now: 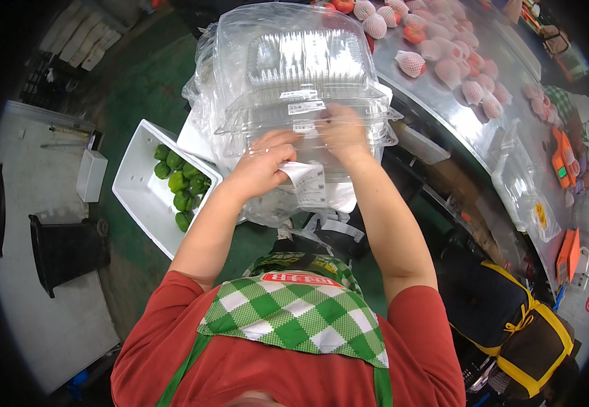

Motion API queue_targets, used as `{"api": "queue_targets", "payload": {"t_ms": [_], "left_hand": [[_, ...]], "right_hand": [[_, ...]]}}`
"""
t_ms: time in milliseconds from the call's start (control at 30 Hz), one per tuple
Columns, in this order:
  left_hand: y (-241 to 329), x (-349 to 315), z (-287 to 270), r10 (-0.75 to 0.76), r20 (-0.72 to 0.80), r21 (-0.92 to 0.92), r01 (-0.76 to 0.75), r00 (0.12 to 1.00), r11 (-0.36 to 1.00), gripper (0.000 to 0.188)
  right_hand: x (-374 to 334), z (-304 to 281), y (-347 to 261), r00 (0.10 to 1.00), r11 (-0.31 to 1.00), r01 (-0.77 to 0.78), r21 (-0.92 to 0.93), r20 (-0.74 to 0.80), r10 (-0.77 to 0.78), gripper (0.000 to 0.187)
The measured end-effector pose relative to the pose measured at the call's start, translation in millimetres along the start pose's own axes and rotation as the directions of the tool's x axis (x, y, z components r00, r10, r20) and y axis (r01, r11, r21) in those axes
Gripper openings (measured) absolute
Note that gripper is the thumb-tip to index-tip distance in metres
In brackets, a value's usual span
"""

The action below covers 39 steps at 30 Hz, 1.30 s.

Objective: The person applies printed labels to clear plastic containers on a workbench. They peel labels from a roll, smooth them onto the container lids, and stack the labeled units. The person briefly moves to a nearby crate to place a label on a container of strawberries before returning to the workbench.

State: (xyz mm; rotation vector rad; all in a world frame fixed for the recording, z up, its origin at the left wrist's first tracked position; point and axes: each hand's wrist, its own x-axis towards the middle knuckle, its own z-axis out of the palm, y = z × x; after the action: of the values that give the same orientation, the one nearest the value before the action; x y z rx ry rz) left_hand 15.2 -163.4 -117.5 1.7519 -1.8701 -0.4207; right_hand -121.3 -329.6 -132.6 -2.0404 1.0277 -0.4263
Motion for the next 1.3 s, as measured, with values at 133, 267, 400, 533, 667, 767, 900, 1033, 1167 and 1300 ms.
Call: {"api": "queue_targets", "payload": {"t_ms": [133, 267, 400, 533, 667, 767, 900, 1033, 1167, 1300], "left_hand": [[-0.2, 3.0, 1.3, -0.034, 0.046, 0.009, 0.034, 0.998, 0.999, 0.017], [1.3, 1.5, -8.1, -0.001, 0.069, -0.009, 0.001, 0.998, 1.000, 0.017], [-1.9, 1.5, -8.6, -0.033, 0.091, -0.045, 0.038, 0.995, 0.998, 0.016], [1.7, 3.4, -12.6, -0.053, 0.097, -0.036, 0.057, 0.994, 0.998, 0.016], [4.5, 3.0, -14.8, -0.052, 0.103, -0.045, 0.057, 0.993, 0.997, 0.015], [0.5, -1.0, -11.0, -0.021, 0.104, -0.036, 0.025, 0.994, 0.999, 0.014], [8.3, -6.1, -15.2, -0.010, 0.069, -0.094, 0.017, 0.998, 0.995, 0.013], [27.4, -11.3, -25.8, 0.072, 0.016, -0.261, -0.066, 0.997, 0.963, 0.016], [49.7, -17.2, -18.5, 0.248, -0.092, -0.344, -0.264, 0.965, 0.901, 0.019], [46.9, -18.1, -9.5, 0.197, -0.130, -0.244, -0.224, 0.972, 0.943, 0.021]], "right_hand": [[-25.4, -3.3, 8.1, 0.949, 0.926, 0.135, -0.354, -0.222, -0.223, 0.027], [-77.8, -36.6, 52.8, 0.835, 0.863, 0.170, -0.476, -0.395, -0.383, 0.040], [-134.0, -33.9, 77.3, 0.959, 0.991, 0.009, -0.132, -0.281, -0.047, 0.047], [-149.3, -22.7, 60.6, 0.953, 0.981, -0.016, -0.191, -0.299, -0.043, 0.062], [-151.9, -27.7, 45.6, 0.960, 0.951, -0.050, -0.305, -0.279, -0.038, 0.066], [-155.9, -28.7, 41.0, 0.950, 0.928, -0.020, -0.371, -0.295, -0.098, 0.064], [-149.6, -37.4, 46.7, 0.962, 0.994, -0.044, -0.103, -0.274, 0.015, 0.054], [-132.4, -57.7, 52.0, 0.949, 0.958, -0.003, 0.287, -0.301, 0.094, 0.035], [-114.3, -71.5, 32.5, 0.904, 0.986, 0.156, -0.065, -0.392, -0.169, 0.031], [-98.5, -76.0, 18.3, 0.900, 0.982, 0.187, -0.038, -0.395, -0.187, 0.022]]}}
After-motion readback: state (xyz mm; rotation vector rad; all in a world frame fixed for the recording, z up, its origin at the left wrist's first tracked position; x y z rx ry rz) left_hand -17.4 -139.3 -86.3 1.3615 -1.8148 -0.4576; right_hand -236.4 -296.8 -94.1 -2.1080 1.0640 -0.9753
